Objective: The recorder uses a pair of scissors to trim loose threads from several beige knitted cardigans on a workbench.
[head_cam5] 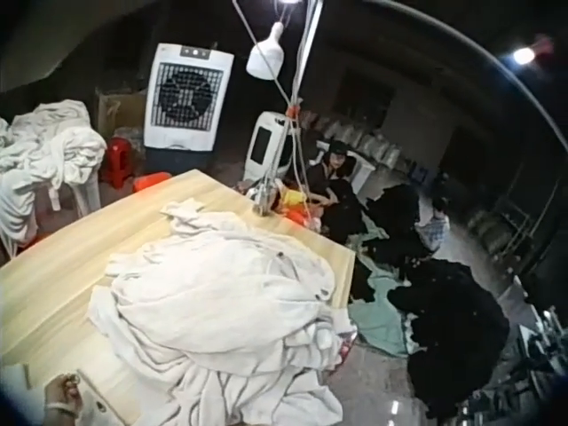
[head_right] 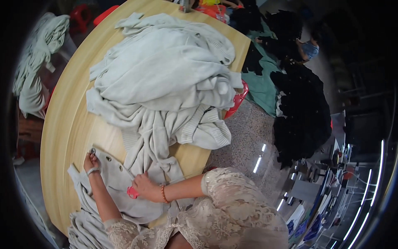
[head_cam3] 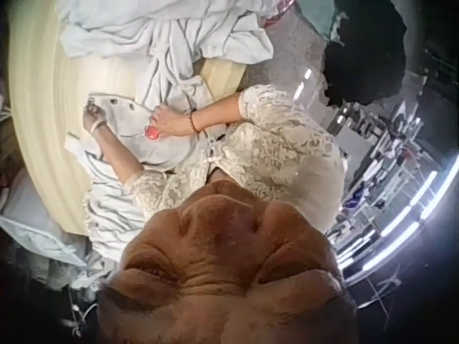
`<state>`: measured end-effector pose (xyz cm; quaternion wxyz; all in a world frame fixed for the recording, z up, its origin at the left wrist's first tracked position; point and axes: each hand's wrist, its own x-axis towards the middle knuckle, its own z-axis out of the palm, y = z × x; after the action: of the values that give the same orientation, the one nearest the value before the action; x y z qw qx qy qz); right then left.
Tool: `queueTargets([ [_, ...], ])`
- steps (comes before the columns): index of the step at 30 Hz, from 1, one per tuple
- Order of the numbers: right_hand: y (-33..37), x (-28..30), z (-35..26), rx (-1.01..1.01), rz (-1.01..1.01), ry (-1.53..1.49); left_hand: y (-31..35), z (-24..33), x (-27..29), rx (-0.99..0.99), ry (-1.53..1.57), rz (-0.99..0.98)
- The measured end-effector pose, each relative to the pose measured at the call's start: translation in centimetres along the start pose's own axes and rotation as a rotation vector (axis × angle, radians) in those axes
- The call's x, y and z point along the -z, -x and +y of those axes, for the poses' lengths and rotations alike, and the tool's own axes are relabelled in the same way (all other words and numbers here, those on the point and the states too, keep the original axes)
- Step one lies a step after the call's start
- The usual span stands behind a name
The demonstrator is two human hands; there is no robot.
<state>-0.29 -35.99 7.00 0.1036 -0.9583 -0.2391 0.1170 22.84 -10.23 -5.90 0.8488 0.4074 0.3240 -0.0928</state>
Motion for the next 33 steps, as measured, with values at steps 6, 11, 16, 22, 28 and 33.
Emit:
queueTargets([
  [6,-0.5,-2.2,-1.4,0.094,0.191,-0.071,-1.0,-0.2,1.2,-0.01,0.178,-0.07],
  [11,-0.9,0.5,1.8,0.228,0.034,-0.592,0.9,-1.2,1.0,0.009,0.202,-0.129],
  [16,-7.6,1.1,3.7,-0.225,0.24,-0.909,4.1,-2.2,-2.0,-0.022,0.089,-0.124],
  [22,-12.4,5.2,4.0,0.055,0.357,-0.73,8.0,-3.3,-3.2,0.004,-0.001,-0.3],
  [28,-12.3,3.1,4.0,0.081,0.39,-0.552,9.8,-4.3,-2.9,0.05,-0.026,-0.216],
  [33,-12.6,2.4,4.8,0.113,0.277,-0.425,11.3,-4.3,-3.5,0.116,-0.055,-0.22],
])
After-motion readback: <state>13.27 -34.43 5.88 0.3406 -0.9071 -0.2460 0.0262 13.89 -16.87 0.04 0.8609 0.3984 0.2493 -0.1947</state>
